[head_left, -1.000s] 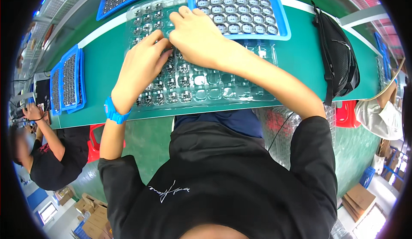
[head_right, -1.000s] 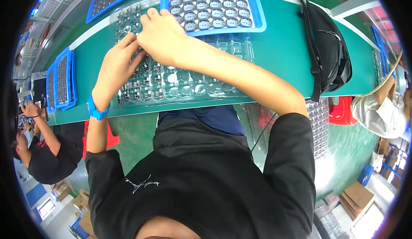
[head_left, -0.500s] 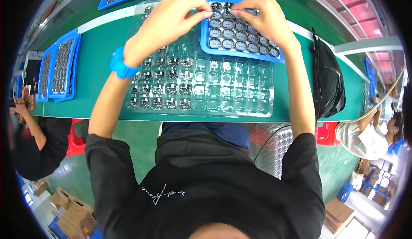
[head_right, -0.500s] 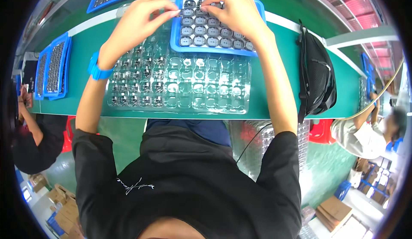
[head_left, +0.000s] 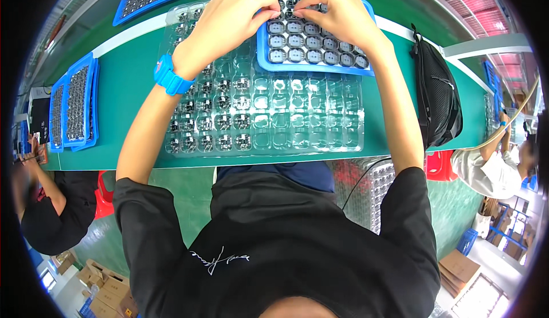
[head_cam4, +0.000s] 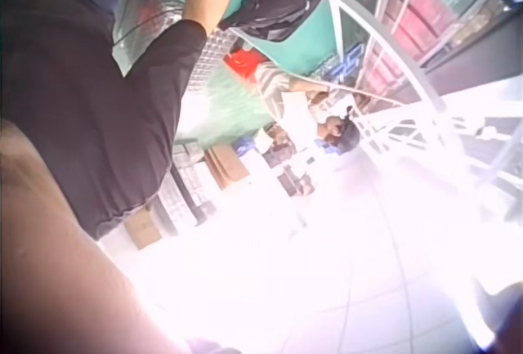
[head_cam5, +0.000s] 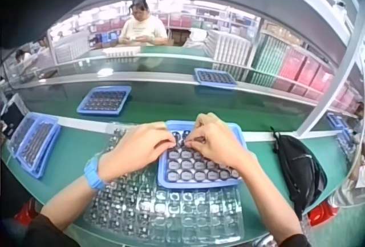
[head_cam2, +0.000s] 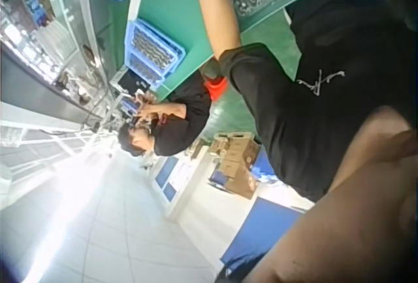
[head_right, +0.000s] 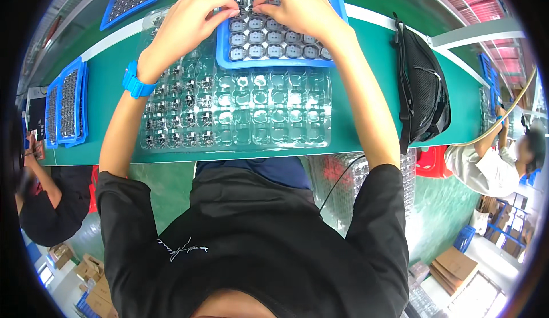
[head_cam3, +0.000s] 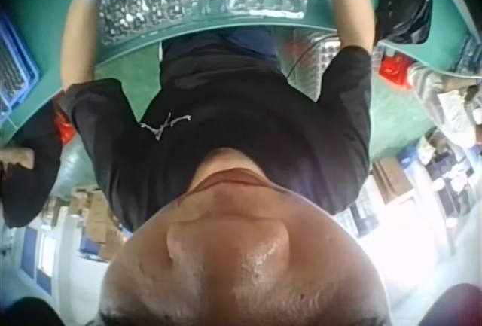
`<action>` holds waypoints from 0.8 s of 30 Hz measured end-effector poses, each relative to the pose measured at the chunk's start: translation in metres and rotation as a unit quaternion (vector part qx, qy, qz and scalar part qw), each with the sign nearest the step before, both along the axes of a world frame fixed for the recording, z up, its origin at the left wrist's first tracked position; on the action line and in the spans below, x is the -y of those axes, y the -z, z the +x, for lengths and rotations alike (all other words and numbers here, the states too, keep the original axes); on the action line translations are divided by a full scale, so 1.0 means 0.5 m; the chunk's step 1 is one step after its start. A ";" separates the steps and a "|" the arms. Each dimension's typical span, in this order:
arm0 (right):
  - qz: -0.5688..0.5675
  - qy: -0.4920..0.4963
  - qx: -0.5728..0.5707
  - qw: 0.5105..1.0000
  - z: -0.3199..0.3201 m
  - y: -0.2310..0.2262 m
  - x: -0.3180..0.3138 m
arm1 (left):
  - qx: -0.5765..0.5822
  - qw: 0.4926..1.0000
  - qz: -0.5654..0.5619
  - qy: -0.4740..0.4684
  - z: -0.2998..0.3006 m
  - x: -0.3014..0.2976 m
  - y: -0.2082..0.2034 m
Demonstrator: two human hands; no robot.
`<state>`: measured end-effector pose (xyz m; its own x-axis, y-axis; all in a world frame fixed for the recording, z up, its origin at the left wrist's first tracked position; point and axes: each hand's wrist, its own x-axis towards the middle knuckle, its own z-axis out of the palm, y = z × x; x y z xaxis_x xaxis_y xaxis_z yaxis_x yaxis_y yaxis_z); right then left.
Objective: Sorting small electronic components into plastic organizer trays on an assembly line.
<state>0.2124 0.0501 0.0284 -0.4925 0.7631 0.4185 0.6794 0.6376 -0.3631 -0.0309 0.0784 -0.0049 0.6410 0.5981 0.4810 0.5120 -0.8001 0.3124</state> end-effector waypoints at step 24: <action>-0.023 0.001 0.059 0.998 -0.023 -0.003 -0.010 | -0.011 0.997 0.080 0.004 0.007 0.019 -0.006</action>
